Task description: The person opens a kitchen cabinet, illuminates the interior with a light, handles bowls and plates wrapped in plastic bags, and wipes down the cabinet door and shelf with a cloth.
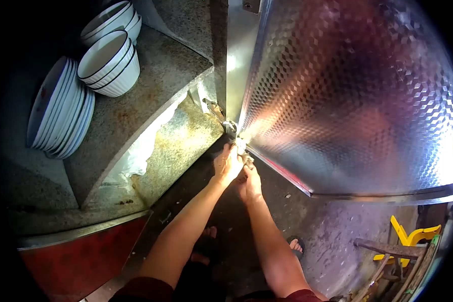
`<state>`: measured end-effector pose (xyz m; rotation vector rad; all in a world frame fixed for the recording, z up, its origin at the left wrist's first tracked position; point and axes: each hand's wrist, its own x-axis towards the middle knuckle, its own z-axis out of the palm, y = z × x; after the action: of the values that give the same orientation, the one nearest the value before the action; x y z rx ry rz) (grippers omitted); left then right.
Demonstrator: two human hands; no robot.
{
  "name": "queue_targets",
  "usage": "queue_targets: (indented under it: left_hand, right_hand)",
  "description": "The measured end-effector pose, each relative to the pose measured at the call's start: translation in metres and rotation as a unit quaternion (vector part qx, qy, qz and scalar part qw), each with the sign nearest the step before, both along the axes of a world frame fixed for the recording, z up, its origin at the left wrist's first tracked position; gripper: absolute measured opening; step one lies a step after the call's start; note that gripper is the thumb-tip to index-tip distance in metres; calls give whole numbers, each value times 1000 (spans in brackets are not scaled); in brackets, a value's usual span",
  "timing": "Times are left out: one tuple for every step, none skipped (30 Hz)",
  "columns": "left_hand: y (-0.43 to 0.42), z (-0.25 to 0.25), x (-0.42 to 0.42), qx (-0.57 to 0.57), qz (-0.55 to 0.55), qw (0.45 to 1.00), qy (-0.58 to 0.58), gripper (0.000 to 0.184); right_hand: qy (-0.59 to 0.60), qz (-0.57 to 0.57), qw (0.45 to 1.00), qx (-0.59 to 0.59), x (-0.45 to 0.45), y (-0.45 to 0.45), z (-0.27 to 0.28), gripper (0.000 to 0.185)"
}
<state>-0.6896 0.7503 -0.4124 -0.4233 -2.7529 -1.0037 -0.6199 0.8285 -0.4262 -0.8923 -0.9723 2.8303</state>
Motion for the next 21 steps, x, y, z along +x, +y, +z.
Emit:
queue_targets:
  left_hand:
    - [4, 1, 2, 34, 3, 999, 8, 27]
    - [5, 3, 7, 32, -21, 999, -6, 28]
    - [3, 4, 16, 54, -71, 996, -6, 29]
    - [0, 10, 25, 23, -119, 991, -55, 29]
    - [-2, 12, 32, -8, -168, 980, -103, 28]
    - [-3, -4, 35, 8, -204, 975, -91, 28]
    - [-3, -9, 36, 32, -156, 982, -99, 27]
    - [-4, -12, 34, 52, -108, 987, -105, 27]
    - [-5, -15, 30, 71, -61, 989, -111, 27]
    - [-7, -27, 18, 100, -26, 986, -129, 25]
    - [-6, -22, 9, 129, 0, 986, -108, 26]
    - [-7, -17, 3, 97, 2, 989, -115, 27]
    - [-6, -5, 1, 64, 2, 990, -122, 29]
    - [1, 2, -1, 50, 3, 994, -98, 29]
    - [7, 7, 4, 38, 1, 994, -98, 28]
    - [14, 9, 8, 25, 0, 995, -97, 28]
    - [20, 11, 13, 12, -1, 995, -97, 28]
    - [26, 8, 20, 59, -29, 997, -42, 28]
    - [35, 15, 30, 50, -33, 998, -36, 29]
    - [43, 15, 39, 29, -46, 997, -56, 30]
    - [52, 15, 47, 9, -59, 995, -75, 31]
  right_hand:
    - [-21, -9, 1000, -8, -3, 2, 1, 35]
    - [-47, -27, 998, -18, 2, 4, 3, 30]
    - [-27, -45, 999, 7, 11, 4, 6, 28]
    - [-36, -51, 998, -1, 18, 5, -4, 29]
    - [-45, -60, 997, -8, 26, 6, -11, 29]
    - [-108, -84, 991, -9, 35, 5, -18, 32]
    - [-77, -77, 994, 0, 38, 7, -15, 33]
    - [-45, -69, 997, 8, 39, 8, -11, 34]
    - [-13, -64, 998, 14, 38, 9, -6, 35]
    - [29, -49, 998, 25, 32, 10, -14, 34]
    - [26, -46, 998, 29, 22, 9, -9, 32]
    - [25, -45, 999, 16, 14, 8, -7, 32]
    - [24, -45, 999, 3, 8, 9, -8, 31]
    - [14, -57, 998, -37, 7, 10, 3, 31]
    - [-16, -68, 997, -45, 10, 12, 14, 31]
    - [-45, -78, 994, -54, 14, 15, 21, 31]
    - [-75, -88, 991, -63, 19, 18, 24, 31]
    - [-71, -109, 990, -50, 25, 20, 20, 33]
    - [-54, -114, 990, -62, 33, 24, 18, 34]
    - [-38, -120, 989, -72, 42, 31, 17, 35]
    - [-21, -124, 989, -81, 50, 39, 16, 36]
